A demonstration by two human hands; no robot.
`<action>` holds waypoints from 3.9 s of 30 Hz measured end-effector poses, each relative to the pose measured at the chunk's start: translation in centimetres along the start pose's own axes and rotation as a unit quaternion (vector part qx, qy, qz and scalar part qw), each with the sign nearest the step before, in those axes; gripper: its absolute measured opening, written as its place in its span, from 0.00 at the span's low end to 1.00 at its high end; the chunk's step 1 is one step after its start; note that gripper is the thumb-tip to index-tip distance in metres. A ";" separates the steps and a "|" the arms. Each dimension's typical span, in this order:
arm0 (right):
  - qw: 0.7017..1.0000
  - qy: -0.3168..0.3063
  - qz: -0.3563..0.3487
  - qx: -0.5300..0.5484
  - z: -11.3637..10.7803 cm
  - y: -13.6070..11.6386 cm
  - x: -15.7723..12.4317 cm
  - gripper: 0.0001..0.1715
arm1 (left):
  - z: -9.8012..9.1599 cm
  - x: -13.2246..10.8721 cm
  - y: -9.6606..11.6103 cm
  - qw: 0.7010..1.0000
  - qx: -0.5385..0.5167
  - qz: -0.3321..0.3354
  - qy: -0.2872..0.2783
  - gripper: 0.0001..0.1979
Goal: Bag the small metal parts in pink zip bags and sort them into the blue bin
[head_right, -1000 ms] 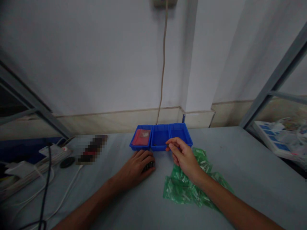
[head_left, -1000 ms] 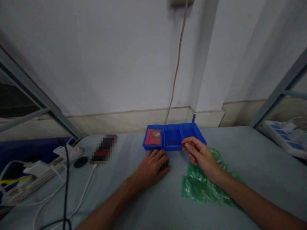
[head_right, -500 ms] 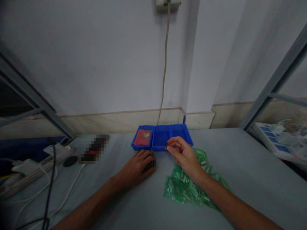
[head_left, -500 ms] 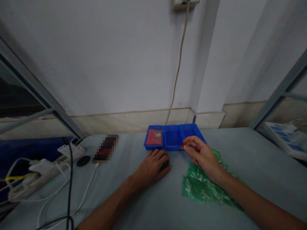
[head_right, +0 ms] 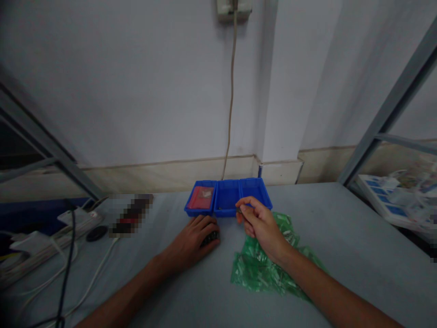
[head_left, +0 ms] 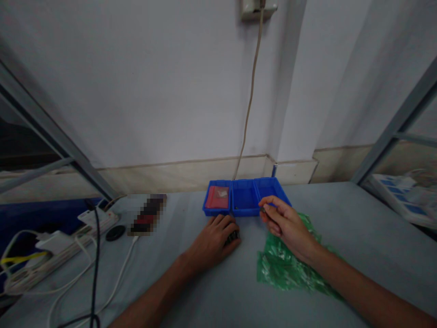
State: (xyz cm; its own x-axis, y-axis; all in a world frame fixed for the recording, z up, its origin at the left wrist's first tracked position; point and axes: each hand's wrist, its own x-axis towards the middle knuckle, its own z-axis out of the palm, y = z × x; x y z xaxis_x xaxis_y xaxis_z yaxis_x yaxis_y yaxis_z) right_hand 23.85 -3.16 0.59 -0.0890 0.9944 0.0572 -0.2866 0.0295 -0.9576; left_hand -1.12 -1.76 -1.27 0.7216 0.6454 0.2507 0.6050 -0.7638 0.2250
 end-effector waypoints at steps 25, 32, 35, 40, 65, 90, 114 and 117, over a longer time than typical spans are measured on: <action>0.918 0.016 -0.216 -0.332 -0.2 0.7 -0.4 0.05 | -0.1 0.0 -0.1 1.000 0.000 -0.003 -0.005 0.08; 0.997 -0.030 -0.025 -0.064 0.0 0.2 0.1 0.22 | 0.1 -0.1 -0.3 1.000 -0.002 0.008 0.009 0.07; 0.999 -0.020 0.028 0.031 0.1 -0.1 0.1 0.22 | 0.0 -0.1 -0.2 1.000 -0.004 0.004 0.004 0.07; 0.991 -0.023 0.074 0.109 0.0 -0.1 0.2 0.22 | -0.2 0.0 -0.1 1.000 -0.010 0.003 0.008 0.07; 0.997 -0.076 0.003 -0.032 0.2 -0.2 -0.6 0.18 | 0.1 0.0 -0.3 1.000 -0.013 0.004 0.019 0.06; 0.872 -0.007 -0.274 -0.405 -0.2 0.7 -1.0 0.07 | 0.0 0.0 -0.2 1.000 -0.020 -0.010 0.009 0.07; 0.998 -0.002 0.035 0.047 -0.2 0.6 0.4 0.21 | 0.3 -0.1 -0.5 1.000 -0.023 -0.005 0.018 0.06; 0.998 0.012 -0.013 -0.053 -0.2 0.7 0.5 0.21 | 0.3 -0.1 -0.5 1.000 -0.022 -0.005 0.017 0.07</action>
State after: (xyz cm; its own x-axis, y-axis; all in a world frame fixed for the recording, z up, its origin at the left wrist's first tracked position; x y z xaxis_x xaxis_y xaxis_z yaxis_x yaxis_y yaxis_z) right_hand 23.85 -2.66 -0.13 -0.0600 0.9953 0.0762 -0.1854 0.0639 -0.9806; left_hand -1.38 -1.45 -1.69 0.7034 0.6531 0.2805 0.5957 -0.7569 0.2687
